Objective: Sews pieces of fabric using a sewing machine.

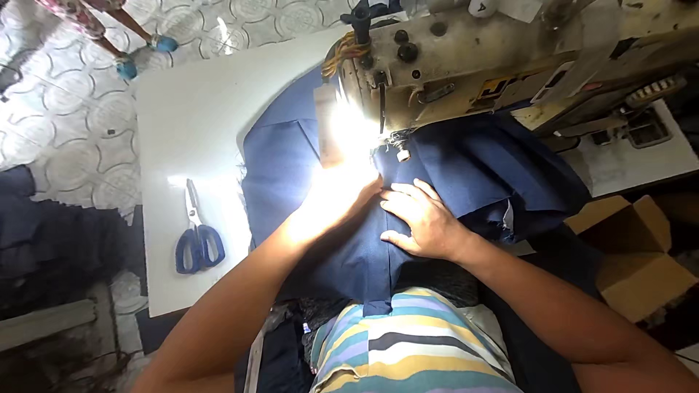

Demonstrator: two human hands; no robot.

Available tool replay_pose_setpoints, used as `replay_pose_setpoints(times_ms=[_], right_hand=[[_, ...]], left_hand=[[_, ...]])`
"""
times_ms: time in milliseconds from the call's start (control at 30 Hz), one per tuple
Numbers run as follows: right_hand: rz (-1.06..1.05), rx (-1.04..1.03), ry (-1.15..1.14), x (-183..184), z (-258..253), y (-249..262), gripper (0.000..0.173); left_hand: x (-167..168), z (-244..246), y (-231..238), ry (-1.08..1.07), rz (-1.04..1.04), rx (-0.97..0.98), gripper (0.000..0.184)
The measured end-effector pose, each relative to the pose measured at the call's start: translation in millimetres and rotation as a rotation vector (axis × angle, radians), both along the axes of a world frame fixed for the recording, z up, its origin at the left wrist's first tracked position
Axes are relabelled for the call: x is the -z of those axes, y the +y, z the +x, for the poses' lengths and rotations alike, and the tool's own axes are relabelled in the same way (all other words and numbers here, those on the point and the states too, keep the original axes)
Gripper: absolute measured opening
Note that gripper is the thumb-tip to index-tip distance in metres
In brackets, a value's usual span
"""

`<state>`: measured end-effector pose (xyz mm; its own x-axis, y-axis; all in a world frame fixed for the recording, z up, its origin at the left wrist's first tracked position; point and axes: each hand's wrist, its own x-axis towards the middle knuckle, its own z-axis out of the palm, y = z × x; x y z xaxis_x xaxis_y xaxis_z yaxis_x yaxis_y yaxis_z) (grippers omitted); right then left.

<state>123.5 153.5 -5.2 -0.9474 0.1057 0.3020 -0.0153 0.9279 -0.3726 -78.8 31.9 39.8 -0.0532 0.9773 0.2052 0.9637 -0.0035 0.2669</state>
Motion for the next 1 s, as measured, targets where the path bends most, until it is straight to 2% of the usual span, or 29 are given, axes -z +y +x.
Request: replay_pose_setpoints(times_ms=[100,233,567,867,1000], right_hand=[[-0.006,0.086,-0.008,3.4,6.9,-20.4,0.054],[-0.028,0.192,-0.008,7.7,7.4,-41.0,0.054],[-0.051,0.192,-0.049,4.5,6.8,-38.3,0.056],[-0.089,0.173,-0.034,-0.2,3.8,-30.1,0.063],[-0.056,0.117,-0.035,-7.5,-1.7,-14.2,0.064]], left_hand=[[4.7,0.7,-13.2,-0.077,0.016,-0.049,0.024],[15.0,4.4,-7.5,-0.185,0.041,-0.163,0.021],[19.9,14.7,3.7,-0.326,0.022,-0.319,0.018],[28.4,20.9,9.6,-0.293,0.075,-0.388,0.022],[27.3,28.1,5.9,-0.183,0.105,-0.375,0.022]])
